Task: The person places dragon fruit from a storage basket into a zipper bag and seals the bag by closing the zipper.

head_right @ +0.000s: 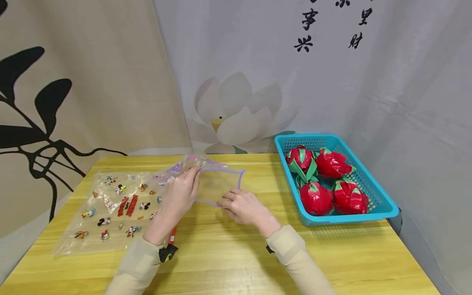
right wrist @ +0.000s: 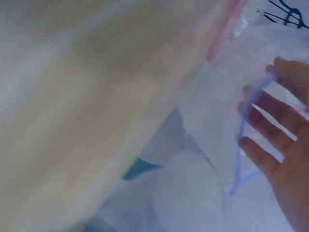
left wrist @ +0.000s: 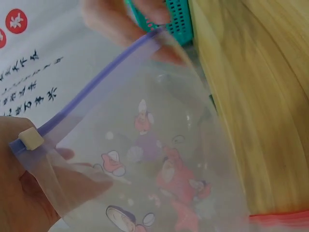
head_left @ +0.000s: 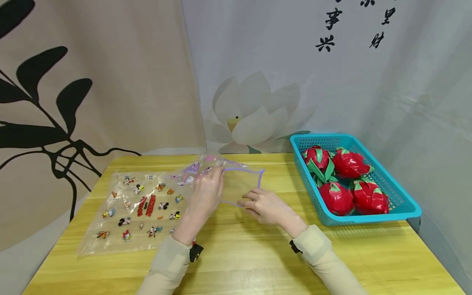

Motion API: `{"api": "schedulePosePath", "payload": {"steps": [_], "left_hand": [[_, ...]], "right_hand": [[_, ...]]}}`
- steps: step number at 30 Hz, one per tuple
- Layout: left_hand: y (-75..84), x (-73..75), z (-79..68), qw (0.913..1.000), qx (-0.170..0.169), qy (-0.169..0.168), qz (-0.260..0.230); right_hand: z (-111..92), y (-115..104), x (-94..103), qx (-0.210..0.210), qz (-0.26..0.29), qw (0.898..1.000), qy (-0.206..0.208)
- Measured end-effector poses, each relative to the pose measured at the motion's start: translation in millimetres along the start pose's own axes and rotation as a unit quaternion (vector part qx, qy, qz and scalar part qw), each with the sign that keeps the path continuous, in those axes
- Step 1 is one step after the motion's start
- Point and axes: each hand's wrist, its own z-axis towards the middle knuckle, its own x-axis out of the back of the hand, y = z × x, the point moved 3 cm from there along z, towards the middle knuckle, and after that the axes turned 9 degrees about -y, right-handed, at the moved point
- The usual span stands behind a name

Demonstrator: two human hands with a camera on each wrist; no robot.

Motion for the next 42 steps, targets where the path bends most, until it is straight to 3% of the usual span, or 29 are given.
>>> {"api": "schedulePosePath", "payload": {"steps": [3, 7, 11, 13, 15, 18, 23, 26, 31, 33, 39, 42], "left_hand": [[0.2, -0.8, -0.3, 1.0, -0.003, 0.007, -0.003], [0.1, -1.5, -0.5, 0.9998, -0.009, 0.015, -0.001], [1.4, -0.4, -0.3, 0.9998, -0.011, 0.014, -0.002], [1.2, -0.5, -0.1, 0.9999, -0.01, 0.014, -0.004], [0.8, -0.6, -0.1, 0.9999, -0.008, 0.014, -0.003], [0.0, -1.1, -0.1, 0.9999, -0.007, 0.015, -0.004], [0.1, -1.6, -0.8, 0.9999, -0.006, 0.006, -0.008], [0.6, -2.4, -0.8, 0.9999, -0.008, 0.002, -0.007], [0.6, -3.4, -1.1, 0.9999, -0.013, 0.005, -0.003], [0.5, -3.7, -1.5, 0.9999, -0.016, 0.006, -0.004], [-0.6, -4.5, -2.8, 0.9998, -0.017, 0.007, -0.004], [-1.1, -4.7, -3.2, 0.9998, -0.016, 0.007, -0.007]], "right_hand": [[-4.3, 9.0, 27.5, -0.001, -0.003, 1.0, 0.008], [-14.8, 35.1, 75.6, -0.042, -0.024, 0.999, 0.008], [-32.2, 80.7, 113.7, -0.122, -0.04, 0.991, -0.018], [-43.6, 110.7, 124.3, -0.184, -0.031, 0.981, -0.051], [-56.9, 143.0, 129.3, -0.257, -0.006, 0.961, -0.102], [-82.5, 188.7, 127.7, -0.357, 0.061, 0.914, -0.181], [-126.4, 233.7, 108.5, -0.445, 0.162, 0.84, -0.264], [-145.5, 241.4, 96.3, -0.468, 0.194, 0.812, -0.288], [-169.1, 242.4, 78.2, -0.487, 0.232, 0.783, -0.308], [-175.7, 242.2, 71.7, -0.491, 0.237, 0.779, -0.31], [-183.6, 243.0, 56.2, -0.494, 0.236, 0.792, -0.268], [-184.4, 242.1, 49.8, -0.505, 0.243, 0.789, -0.25]]}}
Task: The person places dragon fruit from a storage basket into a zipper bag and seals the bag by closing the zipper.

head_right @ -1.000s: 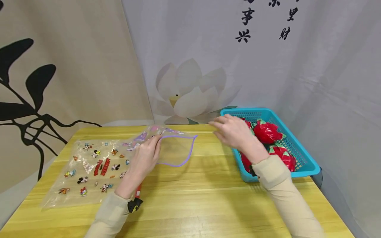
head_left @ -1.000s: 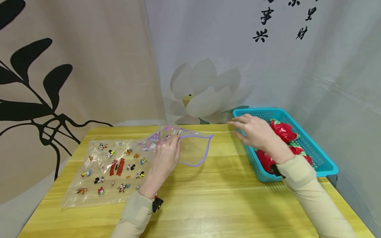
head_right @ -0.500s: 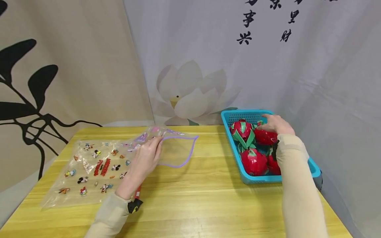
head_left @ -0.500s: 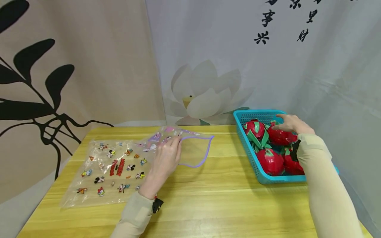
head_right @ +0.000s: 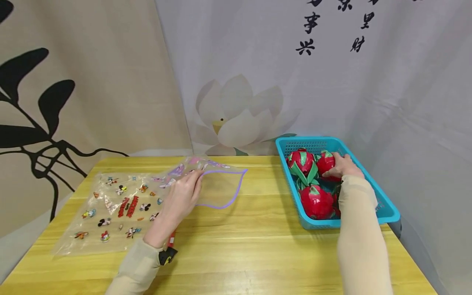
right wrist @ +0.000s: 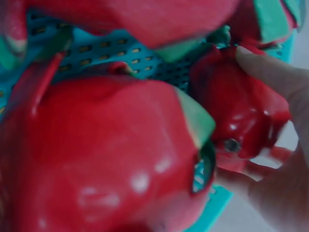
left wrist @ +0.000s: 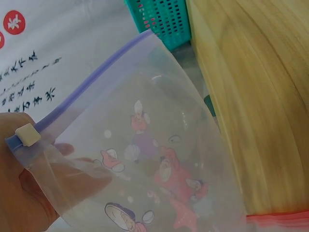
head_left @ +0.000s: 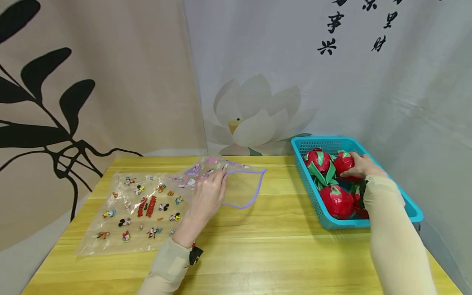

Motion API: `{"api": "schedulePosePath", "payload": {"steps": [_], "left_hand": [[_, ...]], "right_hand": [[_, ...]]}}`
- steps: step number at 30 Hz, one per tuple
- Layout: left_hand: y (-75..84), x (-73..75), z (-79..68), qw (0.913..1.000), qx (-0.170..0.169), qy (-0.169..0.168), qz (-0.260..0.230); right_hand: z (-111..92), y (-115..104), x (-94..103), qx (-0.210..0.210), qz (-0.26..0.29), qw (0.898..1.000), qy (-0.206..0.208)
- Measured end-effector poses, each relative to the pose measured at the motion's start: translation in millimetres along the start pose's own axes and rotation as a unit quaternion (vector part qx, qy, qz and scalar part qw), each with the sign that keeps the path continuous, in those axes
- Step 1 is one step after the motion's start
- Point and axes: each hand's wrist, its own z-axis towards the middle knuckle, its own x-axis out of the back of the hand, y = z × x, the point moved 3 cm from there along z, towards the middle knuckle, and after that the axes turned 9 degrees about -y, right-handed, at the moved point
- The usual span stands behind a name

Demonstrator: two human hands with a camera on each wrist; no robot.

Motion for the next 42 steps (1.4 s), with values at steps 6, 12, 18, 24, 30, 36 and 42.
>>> {"api": "schedulePosePath", "payload": {"steps": [6, 12, 18, 24, 30, 36, 42], "left_hand": [[-0.7, 1.1, -0.9, 1.0, 0.001, -0.004, -0.002], [-0.7, 2.6, -1.2, 1.0, 0.0, -0.005, -0.002], [-1.1, 2.2, -1.4, 1.0, 0.003, -0.002, -0.007], [-2.3, 2.3, -1.9, 1.0, 0.004, -0.002, -0.009], [-3.4, 2.5, -1.5, 0.9999, 0.007, -0.007, -0.008], [-3.7, 1.5, -0.5, 0.9999, 0.008, -0.008, -0.01], [-3.2, 0.1, 0.1, 0.9999, 0.01, -0.007, -0.009]], "right_hand": [[3.5, -1.1, -5.9, -0.014, 0.011, 1.0, 0.021], [5.1, -1.6, -6.5, -0.015, 0.025, 0.999, 0.045], [3.6, 1.7, -6.1, -0.012, 0.024, 0.998, 0.063], [1.9, 0.3, -2.1, 0.006, 0.015, 0.997, 0.072], [-1.1, -3.0, 3.4, 0.01, 0.001, 0.996, 0.092], [-9.9, -17.1, 13.9, 0.01, -0.013, 0.993, 0.119], [-21.9, -30.0, 19.3, 0.034, -0.035, 0.987, 0.15]]}}
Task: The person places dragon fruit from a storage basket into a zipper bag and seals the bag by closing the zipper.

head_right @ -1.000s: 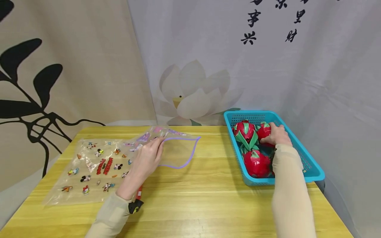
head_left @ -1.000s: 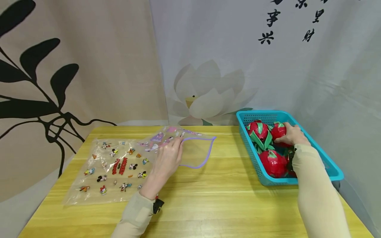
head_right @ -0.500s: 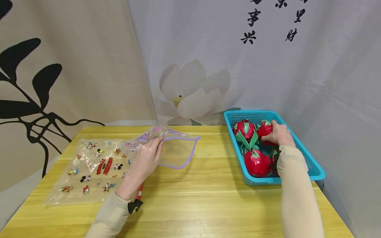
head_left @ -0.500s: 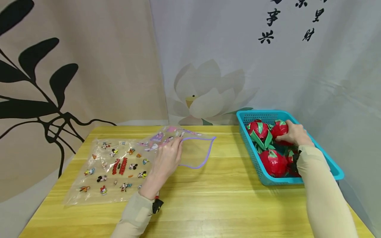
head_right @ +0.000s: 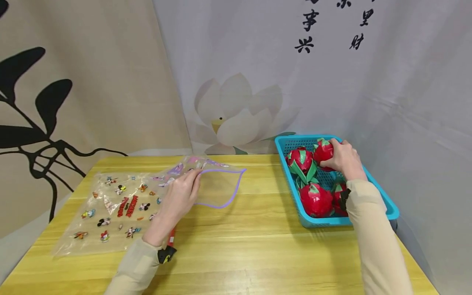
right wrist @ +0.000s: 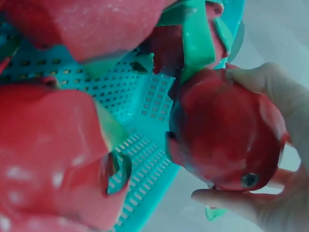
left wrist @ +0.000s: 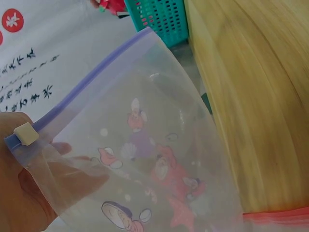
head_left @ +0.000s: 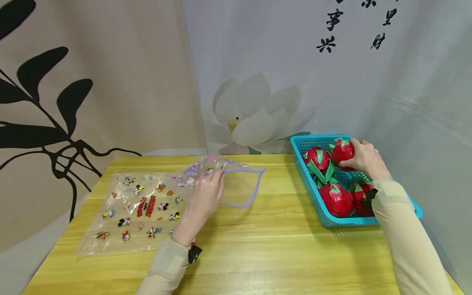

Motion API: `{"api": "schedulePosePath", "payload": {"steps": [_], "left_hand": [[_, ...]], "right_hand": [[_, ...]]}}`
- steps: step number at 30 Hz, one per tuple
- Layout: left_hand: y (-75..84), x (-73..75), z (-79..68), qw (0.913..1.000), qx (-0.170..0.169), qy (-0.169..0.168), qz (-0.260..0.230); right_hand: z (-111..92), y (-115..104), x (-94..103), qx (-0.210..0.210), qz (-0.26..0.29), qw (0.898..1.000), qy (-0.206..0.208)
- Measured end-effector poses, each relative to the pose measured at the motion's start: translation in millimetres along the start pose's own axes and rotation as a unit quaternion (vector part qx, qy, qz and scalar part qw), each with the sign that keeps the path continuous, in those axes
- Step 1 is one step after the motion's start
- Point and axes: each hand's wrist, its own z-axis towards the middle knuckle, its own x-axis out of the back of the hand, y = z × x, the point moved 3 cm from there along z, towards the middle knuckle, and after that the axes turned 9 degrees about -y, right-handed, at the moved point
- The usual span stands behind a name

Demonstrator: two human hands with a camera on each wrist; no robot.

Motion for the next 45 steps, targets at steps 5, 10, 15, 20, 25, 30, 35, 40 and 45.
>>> {"api": "schedulePosePath", "payload": {"steps": [5, 10, 15, 20, 25, 30, 35, 40, 45], "left_hand": [[-1.0, -0.3, 0.0, 1.0, 0.002, -0.001, -0.004], [-2.2, -0.8, -0.2, 1.0, 0.003, 0.0, -0.008], [-2.7, -0.6, -0.1, 0.9999, 0.007, 0.001, -0.01], [-3.6, 0.3, 0.0, 0.9999, 0.012, 0.004, -0.012], [-4.8, 1.1, 0.0, 0.9998, 0.014, 0.005, -0.014], [-6.2, 1.9, 0.5, 0.9997, 0.017, 0.004, -0.02], [-7.0, 2.5, 0.2, 0.9996, 0.02, 0.003, -0.02], [-7.6, 3.1, 0.0, 0.9995, 0.021, 0.003, -0.021], [-9.2, 2.4, 0.3, 0.9995, 0.021, 0.007, -0.022]], "right_hand": [[-9.2, -5.7, 2.7, 0.013, -0.022, 0.999, 0.031], [-17.0, -16.1, 7.6, 0.025, -0.012, 0.997, 0.076], [-26.4, -36.5, 14.9, 0.041, 0.013, 0.994, 0.102], [-37.0, -60.4, 16.0, 0.068, 0.026, 0.99, 0.117], [-48.3, -82.0, 11.7, 0.113, 0.03, 0.983, 0.144], [-59.6, -102.6, 6.4, 0.166, 0.033, 0.972, 0.161], [-72.8, -119.1, 0.3, 0.239, 0.03, 0.955, 0.17], [-84.6, -133.6, -5.1, 0.3, 0.027, 0.937, 0.176], [-94.6, -146.8, -11.4, 0.351, 0.034, 0.92, 0.169]]}}
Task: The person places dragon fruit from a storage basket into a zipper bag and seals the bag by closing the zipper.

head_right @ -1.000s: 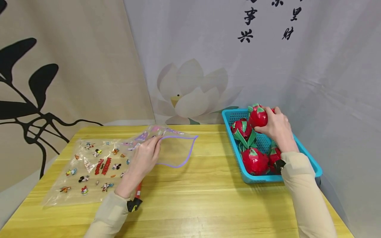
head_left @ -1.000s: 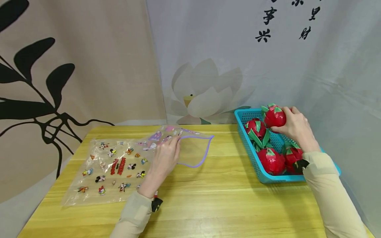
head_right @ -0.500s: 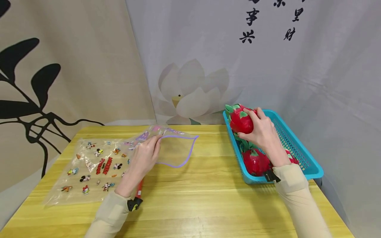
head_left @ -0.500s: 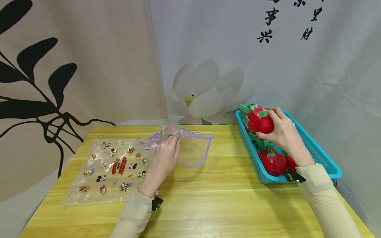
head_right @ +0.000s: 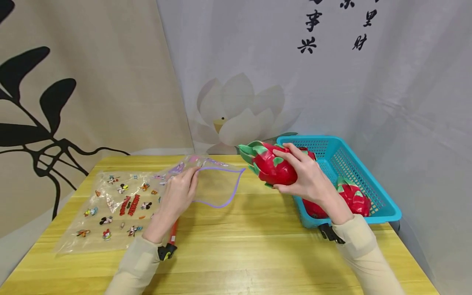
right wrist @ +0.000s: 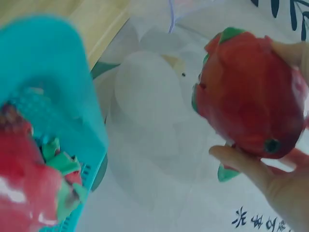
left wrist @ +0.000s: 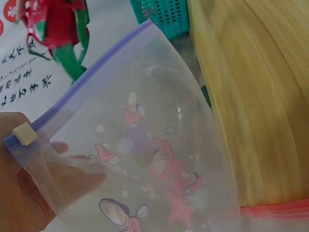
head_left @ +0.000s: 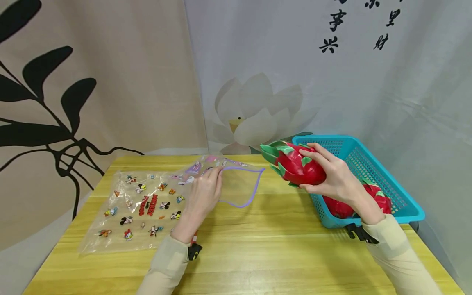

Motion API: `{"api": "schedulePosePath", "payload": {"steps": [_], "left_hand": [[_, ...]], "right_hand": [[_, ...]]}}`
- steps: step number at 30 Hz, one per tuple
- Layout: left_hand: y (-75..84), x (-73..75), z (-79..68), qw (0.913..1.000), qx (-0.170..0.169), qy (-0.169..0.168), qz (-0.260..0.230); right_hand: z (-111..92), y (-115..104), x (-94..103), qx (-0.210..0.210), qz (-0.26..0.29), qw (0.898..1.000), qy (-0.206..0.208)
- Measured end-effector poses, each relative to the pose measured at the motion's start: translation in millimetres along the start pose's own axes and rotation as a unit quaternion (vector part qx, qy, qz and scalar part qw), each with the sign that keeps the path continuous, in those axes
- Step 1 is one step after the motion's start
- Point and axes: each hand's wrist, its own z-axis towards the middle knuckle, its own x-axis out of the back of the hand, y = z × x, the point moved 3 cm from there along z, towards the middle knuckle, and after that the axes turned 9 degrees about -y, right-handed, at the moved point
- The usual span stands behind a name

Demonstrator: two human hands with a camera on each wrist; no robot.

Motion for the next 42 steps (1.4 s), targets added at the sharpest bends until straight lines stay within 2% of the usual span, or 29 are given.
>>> {"api": "schedulePosePath", "payload": {"steps": [11, 14, 27, 35, 42], "left_hand": [[-0.2, 0.0, 0.7, 1.0, 0.006, -0.001, 0.002], [-0.7, -0.4, 0.5, 1.0, 0.005, -0.001, 0.004], [-4.6, -1.2, 1.7, 0.9999, 0.013, 0.005, 0.011], [-1.5, -1.5, 2.2, 0.9998, 0.002, 0.012, 0.016], [2.7, -2.2, 2.4, 0.9997, 0.002, 0.016, 0.017]], "right_hand": [[-7.8, -31.1, -15.2, 0.071, 0.039, 0.997, -0.02], [-10.3, -37.8, -18.8, 0.079, 0.049, 0.995, -0.03], [-15.5, -52.7, -26.6, 0.083, 0.068, 0.993, -0.044], [-11.6, -58.1, -44.6, 0.078, 0.091, 0.992, -0.051], [-3.0, -62.1, -62.4, 0.059, 0.106, 0.992, -0.029]]}}
